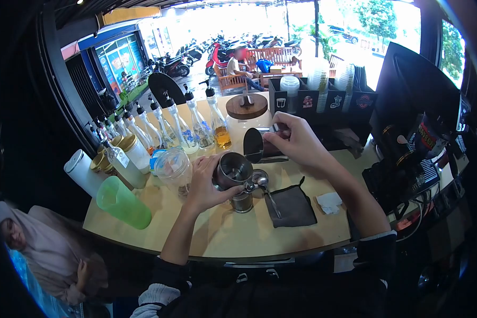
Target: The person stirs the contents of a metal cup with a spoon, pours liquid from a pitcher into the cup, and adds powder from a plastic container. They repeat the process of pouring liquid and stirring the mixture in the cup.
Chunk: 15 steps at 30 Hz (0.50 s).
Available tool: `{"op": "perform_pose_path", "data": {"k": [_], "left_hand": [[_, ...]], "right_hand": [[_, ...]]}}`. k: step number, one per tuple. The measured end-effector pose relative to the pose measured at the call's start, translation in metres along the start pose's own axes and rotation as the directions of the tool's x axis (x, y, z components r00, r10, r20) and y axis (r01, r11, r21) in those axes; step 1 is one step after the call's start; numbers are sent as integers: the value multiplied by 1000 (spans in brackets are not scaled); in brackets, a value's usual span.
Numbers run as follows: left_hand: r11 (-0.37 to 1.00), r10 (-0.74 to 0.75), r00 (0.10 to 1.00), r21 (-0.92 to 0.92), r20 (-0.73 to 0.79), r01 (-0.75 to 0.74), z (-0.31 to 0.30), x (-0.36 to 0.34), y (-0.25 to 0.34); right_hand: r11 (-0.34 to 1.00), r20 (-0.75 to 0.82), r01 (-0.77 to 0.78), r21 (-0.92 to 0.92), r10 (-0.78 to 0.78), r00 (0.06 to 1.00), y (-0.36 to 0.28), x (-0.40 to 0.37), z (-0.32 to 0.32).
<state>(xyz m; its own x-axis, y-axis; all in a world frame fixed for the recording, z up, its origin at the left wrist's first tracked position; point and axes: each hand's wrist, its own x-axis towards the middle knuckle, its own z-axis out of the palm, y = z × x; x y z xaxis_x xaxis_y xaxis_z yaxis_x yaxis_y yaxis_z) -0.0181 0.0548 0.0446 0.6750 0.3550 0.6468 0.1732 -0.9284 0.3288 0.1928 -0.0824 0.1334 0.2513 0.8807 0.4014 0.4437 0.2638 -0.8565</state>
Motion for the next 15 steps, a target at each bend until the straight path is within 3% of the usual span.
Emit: {"op": "perform_pose_path", "data": {"k": [2, 9, 15], "left_hand": [[1000, 10, 1000, 5, -10, -10, 0, 0, 0], [1000, 4, 1000, -10, -5, -4, -1, 1, 2], [1000, -2, 1000, -2, -12, 2, 0, -1, 0]], "right_hand": [[961, 8, 87, -264, -88, 996, -3, 3, 0], [976, 24, 66, -210, -62, 998, -8, 7, 6], [939, 56, 141, -313, -130, 990, -8, 11, 7]]}}
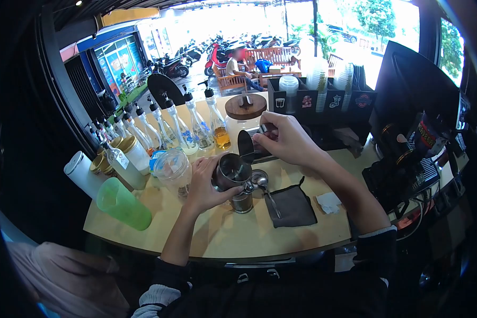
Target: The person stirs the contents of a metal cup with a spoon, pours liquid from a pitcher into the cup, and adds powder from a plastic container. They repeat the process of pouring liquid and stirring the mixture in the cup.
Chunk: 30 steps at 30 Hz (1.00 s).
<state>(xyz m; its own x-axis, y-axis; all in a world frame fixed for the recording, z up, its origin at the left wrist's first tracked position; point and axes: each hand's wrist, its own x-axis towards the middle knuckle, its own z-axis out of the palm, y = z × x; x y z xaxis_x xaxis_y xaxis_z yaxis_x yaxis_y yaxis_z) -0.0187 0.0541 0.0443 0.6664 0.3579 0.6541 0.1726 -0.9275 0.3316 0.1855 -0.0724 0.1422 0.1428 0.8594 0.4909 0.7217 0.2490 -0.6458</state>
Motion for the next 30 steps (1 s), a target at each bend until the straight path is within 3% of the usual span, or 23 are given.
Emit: {"op": "perform_pose_path", "data": {"k": [14, 30], "left_hand": [[1000, -28, 999, -10, 17, 28, -3, 1, 4], [1000, -10, 997, -13, -73, 9, 3, 0, -1]], "right_hand": [[992, 0, 98, -81, -99, 995, -4, 5, 4], [999, 28, 38, -2, -38, 999, -17, -3, 2]]}}
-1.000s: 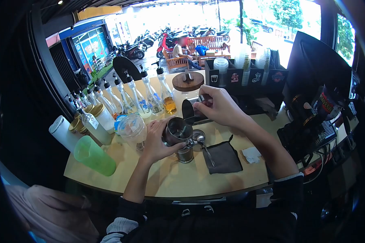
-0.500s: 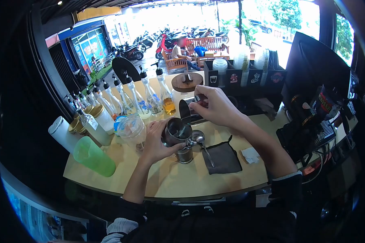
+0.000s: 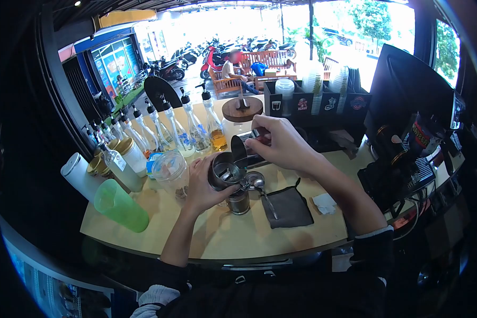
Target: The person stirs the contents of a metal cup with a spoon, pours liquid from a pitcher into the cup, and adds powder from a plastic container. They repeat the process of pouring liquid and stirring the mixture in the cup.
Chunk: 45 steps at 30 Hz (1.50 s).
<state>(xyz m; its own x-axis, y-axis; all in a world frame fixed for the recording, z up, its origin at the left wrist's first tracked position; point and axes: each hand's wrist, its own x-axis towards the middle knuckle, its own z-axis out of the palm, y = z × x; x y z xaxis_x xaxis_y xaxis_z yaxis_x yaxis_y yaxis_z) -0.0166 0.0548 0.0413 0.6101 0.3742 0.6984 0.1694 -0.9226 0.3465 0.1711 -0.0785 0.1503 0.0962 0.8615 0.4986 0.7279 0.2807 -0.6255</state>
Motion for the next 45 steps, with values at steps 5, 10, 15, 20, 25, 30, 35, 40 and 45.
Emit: {"op": "perform_pose_path", "data": {"k": [5, 10, 15, 20, 25, 30, 35, 40, 45], "left_hand": [[996, -50, 999, -73, 1, 50, 3, -2, 1], [993, -71, 997, -89, 19, 72, 3, -4, 3], [996, -63, 998, -62, -10, 62, 3, -7, 2], [986, -119, 992, -115, 31, 121, 3, -9, 1], [992, -89, 996, -90, -29, 86, 7, -7, -2], [995, -69, 997, -72, -35, 67, 5, -5, 1], [990, -118, 992, -83, -45, 114, 9, -7, 1], [964, -156, 987, -221, -30, 145, 21, -9, -8], [895, -190, 982, -415, -18, 166, 17, -4, 0]], "right_hand": [[1000, 22, 16, -15, -16, 1000, -9, 4, 1], [999, 6, 42, 5, -42, 999, -6, 9, 7], [997, -13, 36, -63, -37, 999, -8, 12, 5], [996, -33, 38, -75, -40, 999, -3, 12, 2], [998, -46, -63, -26, 62, 997, 2, 10, -2], [936, -108, -125, 330, 168, 980, 16, 1, 3], [898, -275, -83, 431, 218, 936, 70, -18, 4], [839, -358, -104, 534, 335, 872, 114, -49, 20], [675, -361, -95, 732, 503, 785, 179, -73, 47]]}}
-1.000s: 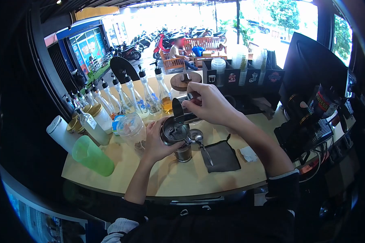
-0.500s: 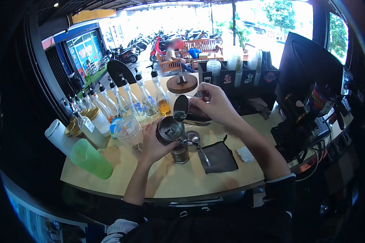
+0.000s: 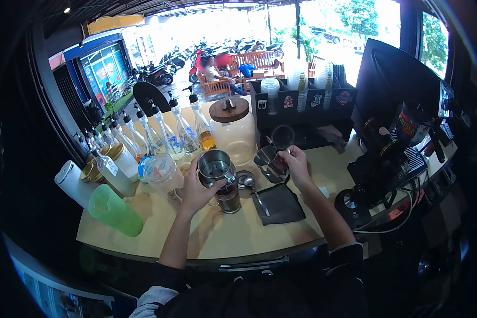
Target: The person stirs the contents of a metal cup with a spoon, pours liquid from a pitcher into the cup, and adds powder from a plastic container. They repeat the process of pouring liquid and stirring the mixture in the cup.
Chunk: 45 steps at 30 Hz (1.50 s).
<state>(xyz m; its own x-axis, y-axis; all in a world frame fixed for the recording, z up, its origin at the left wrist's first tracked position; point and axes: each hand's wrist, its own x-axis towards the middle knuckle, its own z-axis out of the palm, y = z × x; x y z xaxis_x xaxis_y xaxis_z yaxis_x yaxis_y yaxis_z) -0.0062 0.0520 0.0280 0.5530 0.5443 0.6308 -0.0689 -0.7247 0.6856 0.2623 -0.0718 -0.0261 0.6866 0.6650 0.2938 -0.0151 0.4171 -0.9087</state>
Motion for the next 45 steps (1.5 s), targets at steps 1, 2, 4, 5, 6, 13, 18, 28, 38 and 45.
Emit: {"op": "perform_pose_path", "data": {"k": [1, 2, 4, 5, 6, 13, 18, 28, 38, 45], "left_hand": [[1000, -4, 1000, -13, -4, 4, -1, 0, 4], [1000, -6, 1000, -27, -7, 6, -1, 0, 5], [1000, 5, 1000, -12, -8, -5, -2, 1, 6], [1000, 15, 1000, 3, -9, -15, -2, 1, 5], [1000, 16, 1000, 6, -10, -16, -3, 1, 5], [1000, -31, 999, -6, 14, 31, -4, 1, 2], [986, -156, 983, -52, 100, 161, -4, -2, 4], [986, -138, 984, -79, 113, 148, -2, -9, 0], [998, 17, 997, 53, 71, -21, 4, -17, -4], [997, 25, 1000, -74, -13, -26, 11, -26, -1]], "right_hand": [[999, -10, -30, 33, 31, 999, 11, 2, -4], [999, -10, -30, 34, 30, 999, 21, 3, -9], [986, -63, -107, 128, 116, 991, 31, 1, -11], [986, -61, -107, 130, 115, 991, 36, 1, -11], [985, -89, -115, 129, 127, 988, 41, 1, -12], [982, -130, -82, 171, 105, 986, 67, 3, -15], [998, -82, -64, 14, 64, 995, 75, -5, -16], [936, -190, 110, -335, -182, 965, 70, -22, -16], [832, -113, 211, -513, -309, 944, 46, -63, 0], [772, -43, 239, -588, -325, 945, 27, -92, 17]]}}
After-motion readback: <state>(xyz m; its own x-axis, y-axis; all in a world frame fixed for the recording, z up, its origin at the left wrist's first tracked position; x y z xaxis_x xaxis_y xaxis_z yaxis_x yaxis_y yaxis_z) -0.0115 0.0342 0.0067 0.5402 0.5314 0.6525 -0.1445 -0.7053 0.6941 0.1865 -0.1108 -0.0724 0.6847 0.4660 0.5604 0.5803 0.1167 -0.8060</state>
